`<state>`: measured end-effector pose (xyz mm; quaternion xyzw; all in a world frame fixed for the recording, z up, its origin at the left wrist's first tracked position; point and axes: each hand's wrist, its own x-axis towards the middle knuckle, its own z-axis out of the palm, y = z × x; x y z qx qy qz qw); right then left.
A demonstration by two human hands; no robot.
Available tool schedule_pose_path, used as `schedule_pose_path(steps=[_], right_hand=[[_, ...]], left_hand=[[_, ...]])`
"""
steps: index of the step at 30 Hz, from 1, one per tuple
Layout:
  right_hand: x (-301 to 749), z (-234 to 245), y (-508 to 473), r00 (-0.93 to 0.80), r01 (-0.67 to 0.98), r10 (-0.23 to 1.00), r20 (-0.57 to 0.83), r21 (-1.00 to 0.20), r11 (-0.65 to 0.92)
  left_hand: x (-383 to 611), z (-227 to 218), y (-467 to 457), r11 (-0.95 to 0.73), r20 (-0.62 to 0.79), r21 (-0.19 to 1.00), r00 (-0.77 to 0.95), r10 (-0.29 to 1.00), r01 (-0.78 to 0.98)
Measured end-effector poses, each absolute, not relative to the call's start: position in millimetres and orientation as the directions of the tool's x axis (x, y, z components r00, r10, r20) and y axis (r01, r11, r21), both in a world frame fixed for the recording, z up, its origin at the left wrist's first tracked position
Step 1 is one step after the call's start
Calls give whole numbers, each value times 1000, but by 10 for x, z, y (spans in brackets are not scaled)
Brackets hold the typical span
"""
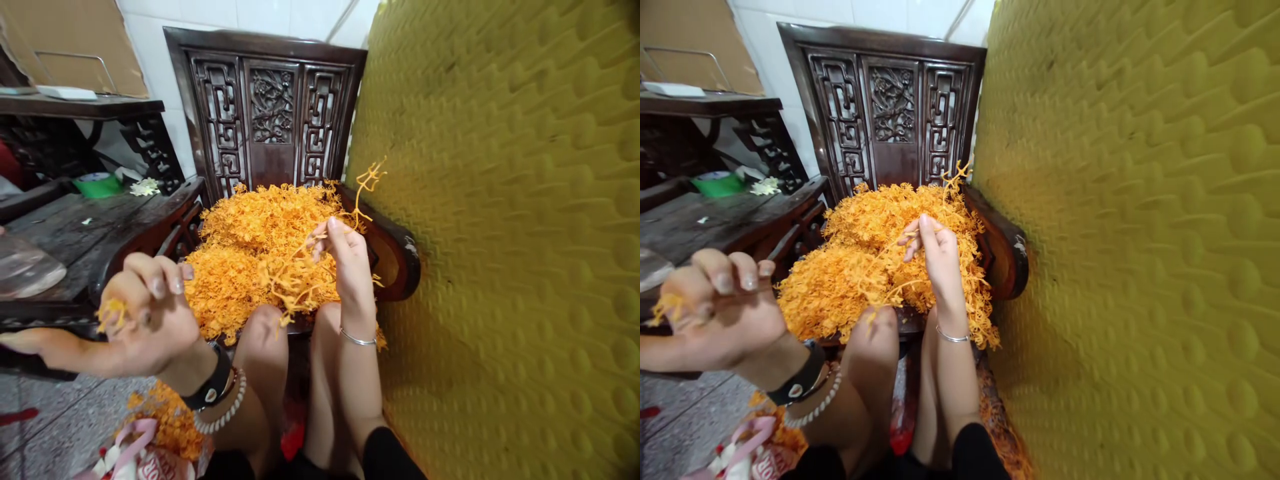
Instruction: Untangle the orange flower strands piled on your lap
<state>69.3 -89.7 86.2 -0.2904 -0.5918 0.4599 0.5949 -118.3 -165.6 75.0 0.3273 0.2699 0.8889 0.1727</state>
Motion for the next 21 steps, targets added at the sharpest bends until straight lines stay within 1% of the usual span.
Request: schedule_pose_path(steps=[1,3,4,7,9,11,12,15,17,19,21], right_hand=[[681,861,-889,-152,-248,893,423,-891,380],[662,872,-891,-220,-336,887,406,-885,322],[655,883,-900,-250,-377,880,403,-878,295],[635,918,-938,-316,-452,862,396,-862,231],[622,929,-957,-343,-462,854,391,-862,209],[609,928,-966,-353,-471,846,400,-857,209],[605,924,-968,-352,-481,842,410,-851,213],[613,912,-973,-346,-511,834,429,-832,216],[636,912,-979,-341,-513,839,424,-832,213],[664,919,-987,-320,-492,852,414,-842,224],[684,928,-993,-290,-450,871,397,-860,242]], left_hand=[[-1212,728,-1658,-826,541,552,-706,457,-112],[-1237,677,-1638,-863,597,497,-684,420,-96],[-1226,656,-1619,-836,589,541,-665,459,-98],[-1092,632,-1544,-694,530,705,-540,654,-148],[-934,640,-1487,-635,502,748,-461,732,-194],[-754,653,-1434,-614,524,768,-370,767,-185],[-668,658,-1412,-598,541,787,-297,787,-153],[-482,673,-1376,-555,554,831,-53,831,-10],[-433,685,-1377,-545,543,836,54,838,61],[-427,698,-1386,-545,533,835,137,835,77],[-437,703,-1389,-543,523,839,215,825,41]])
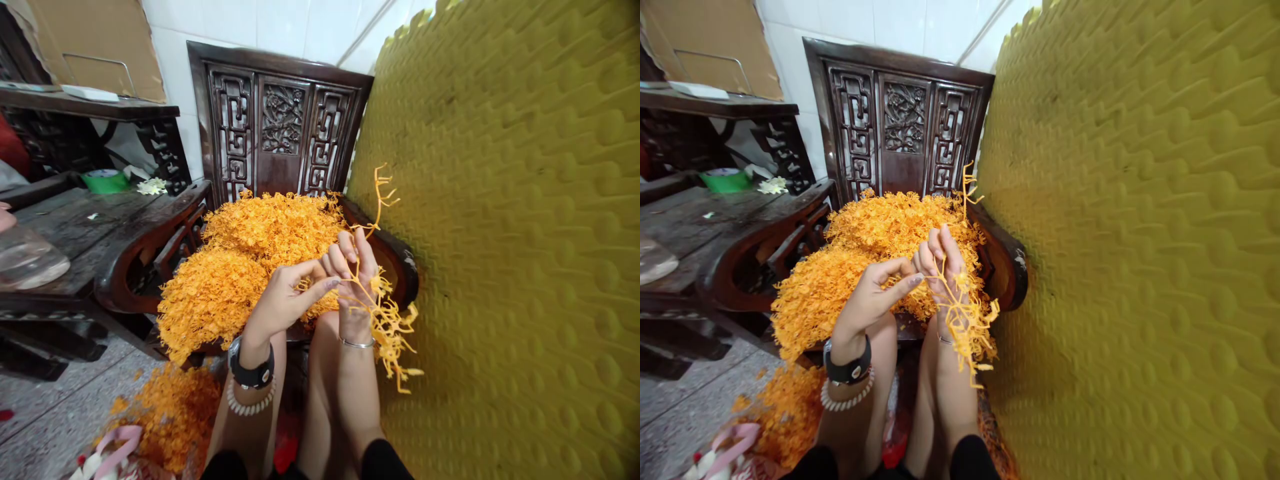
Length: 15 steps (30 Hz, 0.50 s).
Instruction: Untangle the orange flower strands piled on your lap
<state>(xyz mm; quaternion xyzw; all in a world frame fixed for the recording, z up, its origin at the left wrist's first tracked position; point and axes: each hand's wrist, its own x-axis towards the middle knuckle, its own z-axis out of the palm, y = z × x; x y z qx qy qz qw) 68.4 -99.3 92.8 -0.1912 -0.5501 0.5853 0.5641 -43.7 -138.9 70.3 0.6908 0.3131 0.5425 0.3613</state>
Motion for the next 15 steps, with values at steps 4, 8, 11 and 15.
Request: schedule_pose_path(steps=[4,8,11,15], right_hand=[[698,946,-992,-257,-406,889,378,-877,256],[687,963,-986,-219,-412,886,408,-862,295],[674,967,-984,-136,-404,887,441,-842,357],[685,966,-983,-71,-396,886,459,-828,397]], left_hand=[[-450,661,-1363,-453,455,887,327,828,-88],[-448,613,-1335,-411,391,911,387,835,-34],[-422,621,-1334,-508,464,857,300,833,85],[-333,634,-1325,-525,492,839,210,845,145]])
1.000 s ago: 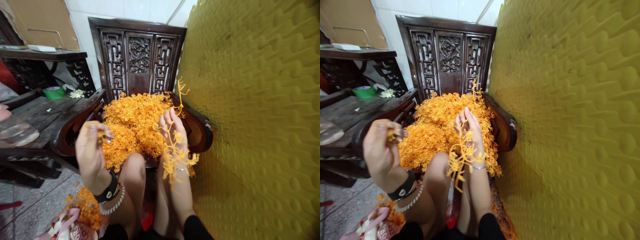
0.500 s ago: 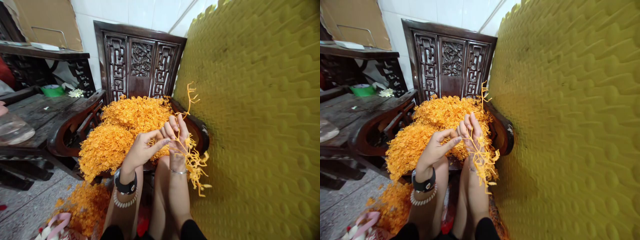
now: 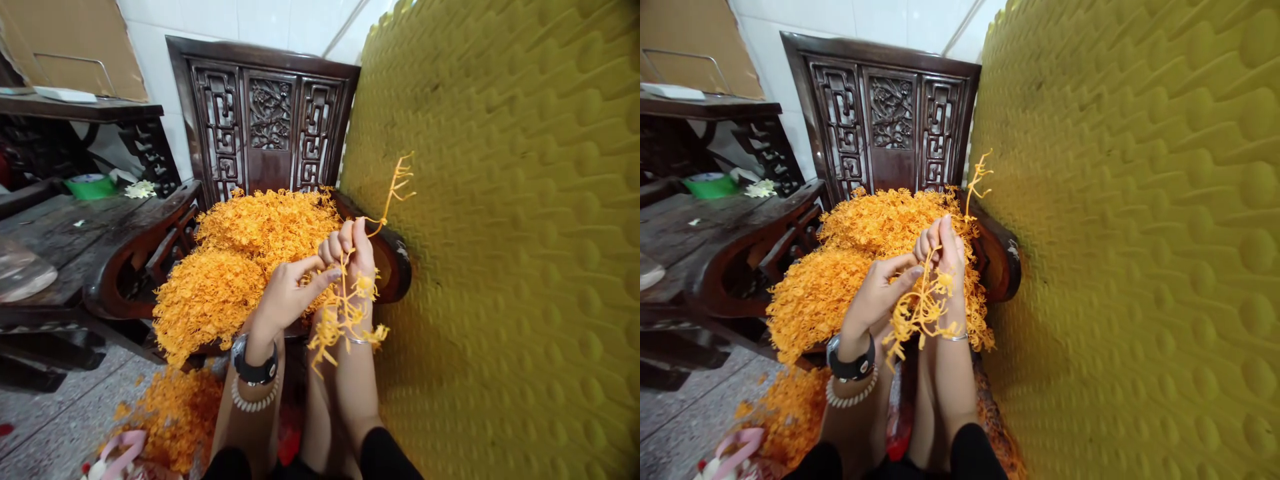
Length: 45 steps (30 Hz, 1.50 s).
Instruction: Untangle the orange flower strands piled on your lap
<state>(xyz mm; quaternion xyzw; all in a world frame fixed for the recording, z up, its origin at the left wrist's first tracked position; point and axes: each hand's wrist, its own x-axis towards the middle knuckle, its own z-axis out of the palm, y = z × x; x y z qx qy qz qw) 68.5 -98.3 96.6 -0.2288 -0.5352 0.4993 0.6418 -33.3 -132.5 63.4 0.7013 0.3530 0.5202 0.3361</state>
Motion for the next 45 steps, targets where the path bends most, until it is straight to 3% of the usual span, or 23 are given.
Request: schedule_pose_path(steps=[4,8,11,14,17,20,24,28,32,37,41,45], right_hand=[[735,961,-976,-56,-327,893,447,-853,407],[785,946,-937,-47,-300,886,461,-853,428],[792,936,-906,-51,-348,874,483,-829,437],[785,934,-888,-110,-408,876,469,-826,390],[793,941,-892,-137,-472,885,445,-815,337],[827,957,-928,-117,-522,900,421,-797,305],[873,968,-988,-97,-526,911,402,-797,295],[890,951,-992,-117,-518,904,411,-802,298],[893,936,-994,-137,-467,894,427,-824,322],[918,944,-1046,-154,-419,906,393,-857,300],[922,963,-1057,-197,-399,894,403,-866,302],[890,993,-1030,-33,-521,917,398,-790,324]], left_hand=[[-259,600,-1308,-428,437,900,176,882,-88],[-288,578,-1308,-225,329,926,359,873,-302],[-342,587,-1321,-176,288,947,466,836,-269],[-380,614,-1352,-285,333,943,511,793,-172],[-390,648,-1396,-413,405,909,381,831,-66],[-375,669,-1424,-457,454,889,103,885,5],[-332,661,-1410,-429,428,891,-39,903,-150],[-296,631,-1393,-258,329,877,117,937,-405],[-275,619,-1393,-146,306,848,246,920,-509],[-246,638,-1371,-157,298,848,212,931,-506],[-224,626,-1346,-113,304,888,387,871,-445],[-197,612,-1336,-105,287,905,411,865,-412]])
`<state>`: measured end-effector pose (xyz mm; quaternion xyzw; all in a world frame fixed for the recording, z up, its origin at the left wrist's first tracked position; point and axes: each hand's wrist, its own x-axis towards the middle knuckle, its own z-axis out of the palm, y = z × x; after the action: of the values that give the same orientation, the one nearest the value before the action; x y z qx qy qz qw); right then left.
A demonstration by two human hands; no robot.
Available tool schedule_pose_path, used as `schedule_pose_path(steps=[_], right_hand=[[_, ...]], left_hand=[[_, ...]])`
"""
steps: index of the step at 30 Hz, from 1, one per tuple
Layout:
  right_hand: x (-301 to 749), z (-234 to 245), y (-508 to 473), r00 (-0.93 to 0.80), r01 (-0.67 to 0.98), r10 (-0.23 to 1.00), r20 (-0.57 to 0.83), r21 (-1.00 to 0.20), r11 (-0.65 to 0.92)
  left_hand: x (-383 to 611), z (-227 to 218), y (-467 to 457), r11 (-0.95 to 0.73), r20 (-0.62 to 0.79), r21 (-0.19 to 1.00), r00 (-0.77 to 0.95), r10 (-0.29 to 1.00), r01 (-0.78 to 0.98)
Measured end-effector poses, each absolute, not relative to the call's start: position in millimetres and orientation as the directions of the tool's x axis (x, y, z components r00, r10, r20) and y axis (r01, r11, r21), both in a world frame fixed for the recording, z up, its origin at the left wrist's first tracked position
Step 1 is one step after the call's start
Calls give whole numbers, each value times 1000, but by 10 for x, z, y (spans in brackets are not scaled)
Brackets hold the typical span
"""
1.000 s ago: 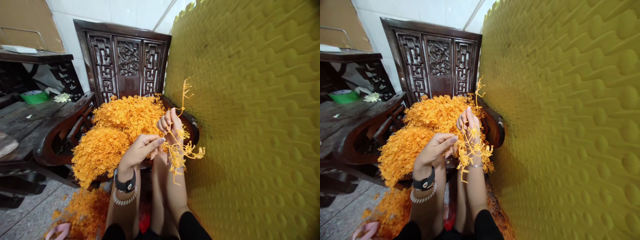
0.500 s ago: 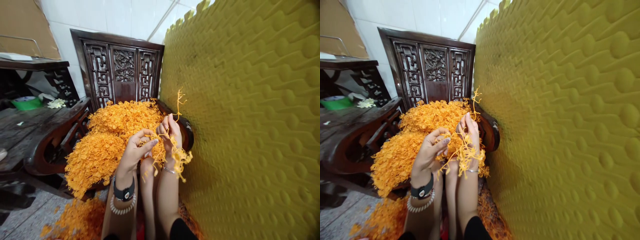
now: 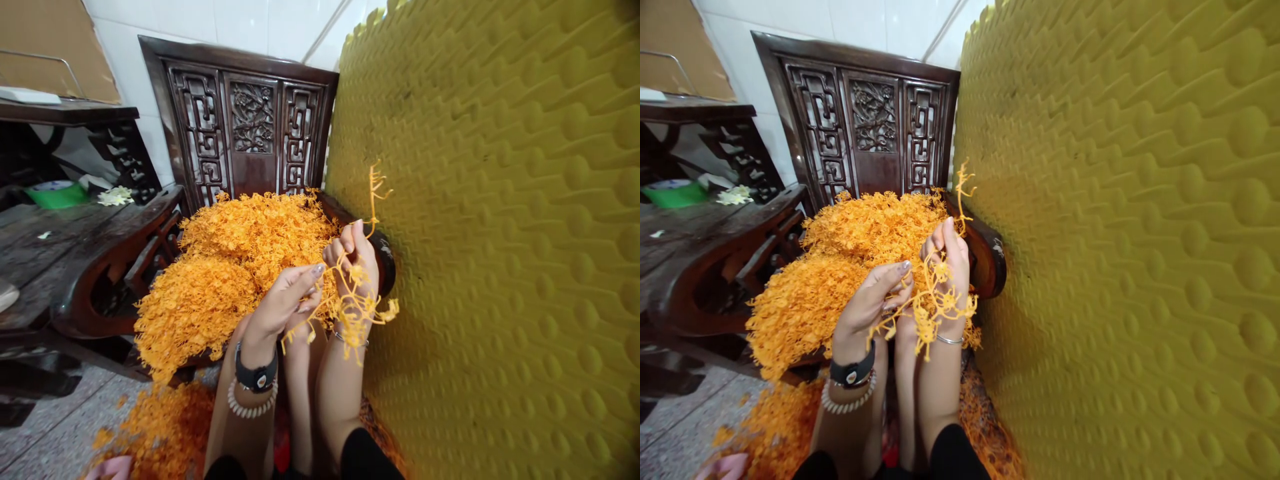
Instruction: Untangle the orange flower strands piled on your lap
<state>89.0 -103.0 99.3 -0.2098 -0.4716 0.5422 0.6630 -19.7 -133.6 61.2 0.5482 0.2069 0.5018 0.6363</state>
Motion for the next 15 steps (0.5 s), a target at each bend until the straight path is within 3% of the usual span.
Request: schedule_pose_path(steps=[3,10,13,15], right_hand=[[910,1006,-1011,81,-618,928,363,-713,333],[932,1062,-1127,-146,-717,951,273,-691,88],[974,1096,-1216,-148,-713,953,263,-697,82],[1128,1091,-1260,-61,-711,960,274,-687,151]], left_hand=[[-221,615,-1348,-147,293,908,343,892,-393],[-320,670,-1524,-308,360,921,220,907,-239],[-349,723,-1713,-337,355,931,126,927,-139],[-458,749,-1892,-337,346,935,79,935,-114]])
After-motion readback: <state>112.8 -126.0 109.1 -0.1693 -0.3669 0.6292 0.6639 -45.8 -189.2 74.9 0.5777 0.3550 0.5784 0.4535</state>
